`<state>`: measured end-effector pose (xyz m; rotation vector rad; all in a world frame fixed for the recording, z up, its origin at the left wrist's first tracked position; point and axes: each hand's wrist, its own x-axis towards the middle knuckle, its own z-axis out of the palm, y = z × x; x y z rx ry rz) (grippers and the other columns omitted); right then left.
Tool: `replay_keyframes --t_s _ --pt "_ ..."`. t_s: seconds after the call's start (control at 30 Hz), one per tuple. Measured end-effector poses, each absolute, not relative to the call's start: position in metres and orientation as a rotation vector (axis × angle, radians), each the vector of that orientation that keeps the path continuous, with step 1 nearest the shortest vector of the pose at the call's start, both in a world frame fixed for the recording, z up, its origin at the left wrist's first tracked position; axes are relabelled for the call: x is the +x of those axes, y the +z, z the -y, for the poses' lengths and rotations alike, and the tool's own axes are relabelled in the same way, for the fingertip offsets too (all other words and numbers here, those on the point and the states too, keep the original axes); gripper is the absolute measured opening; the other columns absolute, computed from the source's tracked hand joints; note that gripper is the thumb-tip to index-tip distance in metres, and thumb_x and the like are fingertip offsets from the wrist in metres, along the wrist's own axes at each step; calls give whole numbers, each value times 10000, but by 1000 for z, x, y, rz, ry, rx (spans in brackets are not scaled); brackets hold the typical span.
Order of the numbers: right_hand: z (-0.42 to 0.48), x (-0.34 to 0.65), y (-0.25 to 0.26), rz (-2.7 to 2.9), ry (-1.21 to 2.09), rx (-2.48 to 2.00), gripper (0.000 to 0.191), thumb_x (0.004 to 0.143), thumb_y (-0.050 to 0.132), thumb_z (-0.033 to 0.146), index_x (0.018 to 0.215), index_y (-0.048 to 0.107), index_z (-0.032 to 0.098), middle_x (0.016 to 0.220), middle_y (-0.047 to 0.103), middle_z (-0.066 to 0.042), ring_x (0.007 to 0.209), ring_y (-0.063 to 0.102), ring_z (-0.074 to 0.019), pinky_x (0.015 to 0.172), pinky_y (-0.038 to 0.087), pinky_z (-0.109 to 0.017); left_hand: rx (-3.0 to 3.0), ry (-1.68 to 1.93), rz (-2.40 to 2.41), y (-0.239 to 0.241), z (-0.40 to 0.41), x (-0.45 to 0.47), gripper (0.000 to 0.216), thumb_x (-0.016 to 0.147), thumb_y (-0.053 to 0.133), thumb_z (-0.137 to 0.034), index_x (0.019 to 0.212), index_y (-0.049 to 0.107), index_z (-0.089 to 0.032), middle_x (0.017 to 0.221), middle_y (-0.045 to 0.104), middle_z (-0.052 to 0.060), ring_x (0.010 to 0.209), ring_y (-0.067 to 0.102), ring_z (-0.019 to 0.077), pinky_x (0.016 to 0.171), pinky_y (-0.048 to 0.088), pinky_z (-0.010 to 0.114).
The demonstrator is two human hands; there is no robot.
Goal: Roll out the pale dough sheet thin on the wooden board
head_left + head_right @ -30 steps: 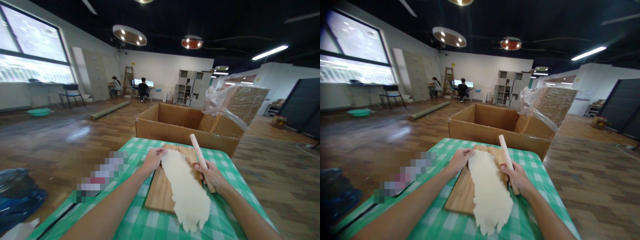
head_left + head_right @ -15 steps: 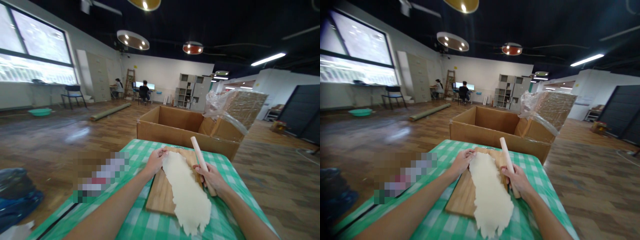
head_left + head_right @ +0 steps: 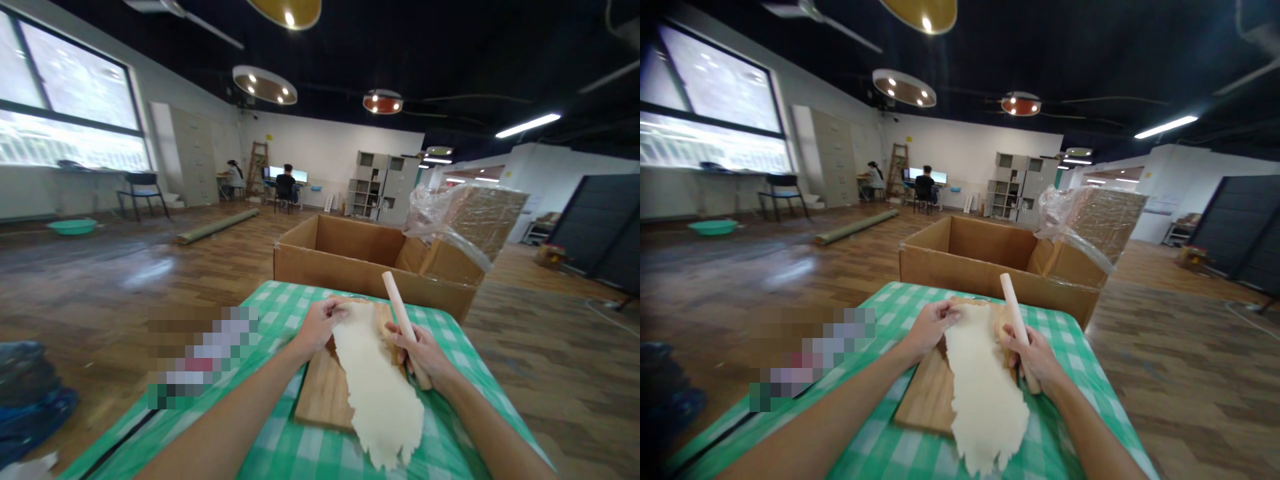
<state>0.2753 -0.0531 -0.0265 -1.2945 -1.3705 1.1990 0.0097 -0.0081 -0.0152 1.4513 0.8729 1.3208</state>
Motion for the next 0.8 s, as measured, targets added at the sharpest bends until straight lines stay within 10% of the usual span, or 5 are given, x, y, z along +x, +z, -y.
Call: replay_keyframes --t_s 0.37,0.8 --pt "55 262 -16 1395 1238 -1358 353 726 768 432 899 532 235 503 518 102 353 414 -77 330 299 -180 1232 1371 -892 -34 4 17 474 768 814 -452 1091 621 -166 941 759 83 769 714 208 664 527 288" --pt "49 263 -31 1300 1100 -1419 324 651 746 393 802 506 237 453 489 103 347 398 -78 318 286 -179 1319 1379 -1013 -41 3 11 707 603 834 40 1228 571 -160 1213 659 132 893 718 187 799 591 328"
